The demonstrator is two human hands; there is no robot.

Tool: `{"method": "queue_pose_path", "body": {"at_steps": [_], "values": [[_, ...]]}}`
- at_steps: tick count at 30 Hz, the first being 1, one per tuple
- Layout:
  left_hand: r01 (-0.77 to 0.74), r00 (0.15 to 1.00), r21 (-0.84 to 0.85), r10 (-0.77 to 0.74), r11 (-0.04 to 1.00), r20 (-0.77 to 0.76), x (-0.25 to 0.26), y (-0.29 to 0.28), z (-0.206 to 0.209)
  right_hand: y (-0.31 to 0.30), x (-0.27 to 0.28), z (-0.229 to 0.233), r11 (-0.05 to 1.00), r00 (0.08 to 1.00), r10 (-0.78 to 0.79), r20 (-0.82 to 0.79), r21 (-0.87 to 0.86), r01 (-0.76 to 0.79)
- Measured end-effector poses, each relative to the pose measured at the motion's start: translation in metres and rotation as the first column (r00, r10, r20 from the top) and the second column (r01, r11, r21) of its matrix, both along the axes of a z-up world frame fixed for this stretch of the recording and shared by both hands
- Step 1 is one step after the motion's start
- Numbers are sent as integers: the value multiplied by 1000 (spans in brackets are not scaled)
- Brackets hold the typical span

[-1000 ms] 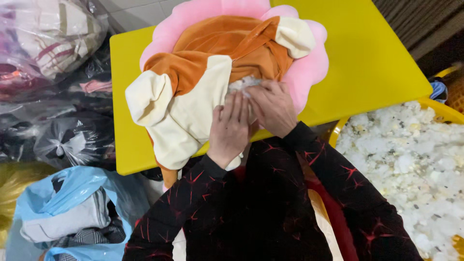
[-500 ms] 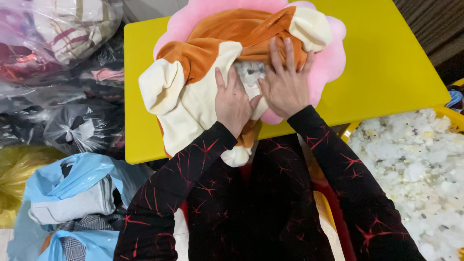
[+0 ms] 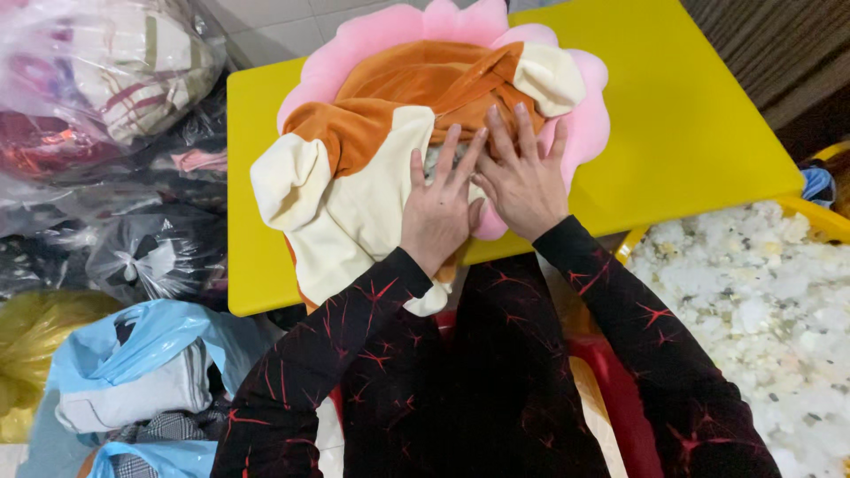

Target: The person repeatedly takes handfuls of white stuffing from a yellow basket and inserts them into a large plush toy on a yellow table. They push and distribute the stuffing inside the toy, occasionally adjusting the opening and turning the toy to access different areas.

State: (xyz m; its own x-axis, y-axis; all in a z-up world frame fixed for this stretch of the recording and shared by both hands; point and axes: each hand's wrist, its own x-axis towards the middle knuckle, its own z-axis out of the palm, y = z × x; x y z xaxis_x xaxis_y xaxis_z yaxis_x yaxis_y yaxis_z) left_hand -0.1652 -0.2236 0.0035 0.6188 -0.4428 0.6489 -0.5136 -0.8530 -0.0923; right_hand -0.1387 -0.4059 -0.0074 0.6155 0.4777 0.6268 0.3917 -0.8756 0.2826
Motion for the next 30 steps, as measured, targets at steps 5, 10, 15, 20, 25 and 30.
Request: {"method": "queue_pose_path", "body": {"at_steps": [5,10,15,20,25,30], "values": [[-173,910,139,212,975,-356,13,24,13,3,10,4,994,966,-25,-257,94,51],[-135,980,-214,98,968,-173,14,30,23,12,6,13,654,909,386,-160,742,-147],[-346,935,-235,316,908,-159,30,12,25,37,19,14,823,983,28,-183,562,81],[-435,892,-203,451,877,39,71,13,19,42,58,12,859,983,-62,-173,492,140],[-489,866,-56,477,870,-153,96,27,16,36,85,15,882,977,-188,-101,420,213],[-232,943,-173,177,957,-283,76,48,36,22,73,35,860,913,55,-404,484,162]]}}
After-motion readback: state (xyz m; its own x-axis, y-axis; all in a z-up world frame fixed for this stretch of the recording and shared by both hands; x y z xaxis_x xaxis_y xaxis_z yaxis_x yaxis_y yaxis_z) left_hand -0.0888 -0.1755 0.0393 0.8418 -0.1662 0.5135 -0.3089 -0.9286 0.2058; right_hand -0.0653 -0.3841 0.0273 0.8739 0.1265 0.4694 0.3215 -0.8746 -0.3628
